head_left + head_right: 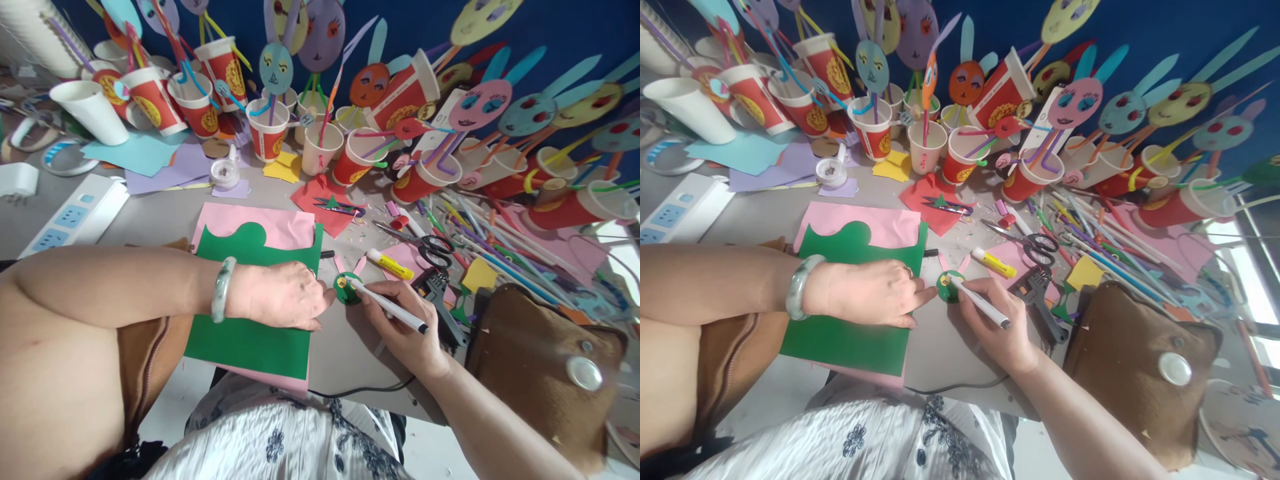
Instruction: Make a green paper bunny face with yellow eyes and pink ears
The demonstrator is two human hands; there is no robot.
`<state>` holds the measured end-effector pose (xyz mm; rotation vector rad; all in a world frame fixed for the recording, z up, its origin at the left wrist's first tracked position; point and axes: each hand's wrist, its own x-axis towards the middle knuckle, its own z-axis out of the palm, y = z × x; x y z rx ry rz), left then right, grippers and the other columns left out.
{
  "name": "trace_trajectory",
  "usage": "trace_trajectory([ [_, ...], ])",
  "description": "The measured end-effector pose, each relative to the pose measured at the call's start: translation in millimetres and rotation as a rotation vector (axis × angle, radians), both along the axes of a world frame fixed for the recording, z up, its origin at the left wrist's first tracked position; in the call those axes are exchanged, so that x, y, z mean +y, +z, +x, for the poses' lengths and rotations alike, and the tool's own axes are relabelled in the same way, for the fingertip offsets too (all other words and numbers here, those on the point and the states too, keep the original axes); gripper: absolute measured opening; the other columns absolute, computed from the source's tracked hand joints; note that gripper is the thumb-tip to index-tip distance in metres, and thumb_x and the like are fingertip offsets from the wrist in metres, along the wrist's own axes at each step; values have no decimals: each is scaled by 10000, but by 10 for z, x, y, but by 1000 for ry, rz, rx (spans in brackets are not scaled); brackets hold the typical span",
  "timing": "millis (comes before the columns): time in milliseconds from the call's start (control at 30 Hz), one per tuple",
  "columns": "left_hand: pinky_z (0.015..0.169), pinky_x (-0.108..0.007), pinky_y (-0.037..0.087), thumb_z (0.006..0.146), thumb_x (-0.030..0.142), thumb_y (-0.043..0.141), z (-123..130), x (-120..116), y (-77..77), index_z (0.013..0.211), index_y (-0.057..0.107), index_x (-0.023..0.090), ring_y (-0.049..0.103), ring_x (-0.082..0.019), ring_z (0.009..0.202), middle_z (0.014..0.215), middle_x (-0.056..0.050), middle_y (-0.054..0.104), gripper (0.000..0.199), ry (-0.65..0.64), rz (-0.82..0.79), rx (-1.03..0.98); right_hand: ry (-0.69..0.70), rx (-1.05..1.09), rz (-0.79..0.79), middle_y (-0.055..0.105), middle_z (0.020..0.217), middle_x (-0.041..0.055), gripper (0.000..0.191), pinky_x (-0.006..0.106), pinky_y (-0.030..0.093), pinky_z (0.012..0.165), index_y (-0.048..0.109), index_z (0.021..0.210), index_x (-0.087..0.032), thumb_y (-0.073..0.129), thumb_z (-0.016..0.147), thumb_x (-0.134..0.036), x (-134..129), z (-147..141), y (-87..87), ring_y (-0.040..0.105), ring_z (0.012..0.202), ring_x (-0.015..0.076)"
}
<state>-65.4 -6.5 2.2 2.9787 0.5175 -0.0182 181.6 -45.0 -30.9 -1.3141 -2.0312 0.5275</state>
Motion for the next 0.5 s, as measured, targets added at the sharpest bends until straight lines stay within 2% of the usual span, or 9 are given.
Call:
trace_trajectory([
  [267,586,-332,425,966,465,591,16,7,66,1021,645,81,663,-215,697,788,-95,698,392,-9,-6,64,19,-26,-14,705,702,5,54,258,502,548,634,907,-207,683,885,-217,3,6,3,636,542,134],
  [500,582,-333,417,974,456,578,32,15,102,1029,649,79,670,-218,706,797,-96,699,388,-7,-38,123,-6,-14,-15,715,752,21,51,253,500,557,653,937,-200,674,905,-233,-6,-8,16,643,582,136],
])
